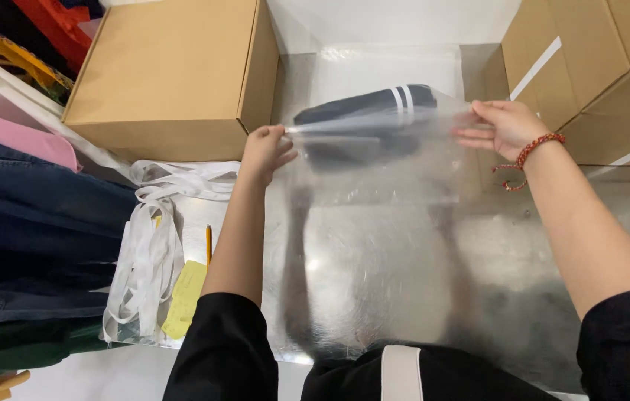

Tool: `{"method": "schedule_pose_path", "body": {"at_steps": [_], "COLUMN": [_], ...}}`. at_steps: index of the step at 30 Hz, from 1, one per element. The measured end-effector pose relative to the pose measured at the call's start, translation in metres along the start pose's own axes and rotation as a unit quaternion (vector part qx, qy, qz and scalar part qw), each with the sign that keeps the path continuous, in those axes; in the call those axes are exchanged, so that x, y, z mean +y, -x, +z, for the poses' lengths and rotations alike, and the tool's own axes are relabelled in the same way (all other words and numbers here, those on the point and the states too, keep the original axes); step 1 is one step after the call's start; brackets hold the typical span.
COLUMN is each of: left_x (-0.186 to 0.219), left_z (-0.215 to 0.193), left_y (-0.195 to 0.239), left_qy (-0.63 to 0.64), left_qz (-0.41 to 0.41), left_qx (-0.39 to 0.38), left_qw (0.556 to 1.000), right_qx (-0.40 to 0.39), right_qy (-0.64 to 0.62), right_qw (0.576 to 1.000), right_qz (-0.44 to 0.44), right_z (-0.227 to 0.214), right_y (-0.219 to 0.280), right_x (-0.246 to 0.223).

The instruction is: The person writes on a sticky note attached to a cardboard box, then wraps a folded navy blue garment in a clear plastic bag. They place the wrapped garment into a cardboard box, close the lid, and tie a white ribbon around the box.

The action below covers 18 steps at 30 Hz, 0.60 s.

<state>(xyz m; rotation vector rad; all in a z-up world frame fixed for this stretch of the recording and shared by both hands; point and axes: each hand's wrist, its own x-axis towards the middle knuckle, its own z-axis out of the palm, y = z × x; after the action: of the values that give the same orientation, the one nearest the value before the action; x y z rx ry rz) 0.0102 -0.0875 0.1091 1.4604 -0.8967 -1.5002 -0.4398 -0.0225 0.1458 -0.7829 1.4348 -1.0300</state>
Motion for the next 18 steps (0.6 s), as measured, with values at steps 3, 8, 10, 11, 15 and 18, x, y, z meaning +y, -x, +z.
{"method": "schedule_pose_path", "body": {"at_steps": [3,8,10,11,15,18], "left_x": [0.016,0.013,0.001,-0.005,-0.055,-0.090], "left_z": [0.005,0.019,0.017,0.015,0.006,-0.001], "left_y": [-0.023,-0.009,0.023,0.044,0.118,0.173], "left_qy": [0.056,0.108,0.129,0.140,0.180,0.105], "left_qz": [0.054,0.087,0.077,0.080,0.068,0.059], "left_qx": [-0.009,0.040,0.038,0.032,0.056,0.079], "left_qw": [0.997,0.990,0.988,0.986,0.980,0.989], "right_qx": [0.013,0.025,0.029,0.045,0.109,0.135], "right_qy": [-0.047,-0.130,-0.174,-0.183,-0.203,-0.178], "right_qw": [0.998,0.986,0.980,0.977,0.966,0.970], "right_qz": [-0.039,-0.097,-0.095,-0.103,-0.116,-0.093], "right_z": [-0.001,-0.001,-0.010,-0.018,-0.022,-0.015], "right_y": [-0.025,-0.030,-0.024,-0.021,0.040,0.103], "right_x": [-0.003,0.024,0.053,0.072,0.146,0.185]}}
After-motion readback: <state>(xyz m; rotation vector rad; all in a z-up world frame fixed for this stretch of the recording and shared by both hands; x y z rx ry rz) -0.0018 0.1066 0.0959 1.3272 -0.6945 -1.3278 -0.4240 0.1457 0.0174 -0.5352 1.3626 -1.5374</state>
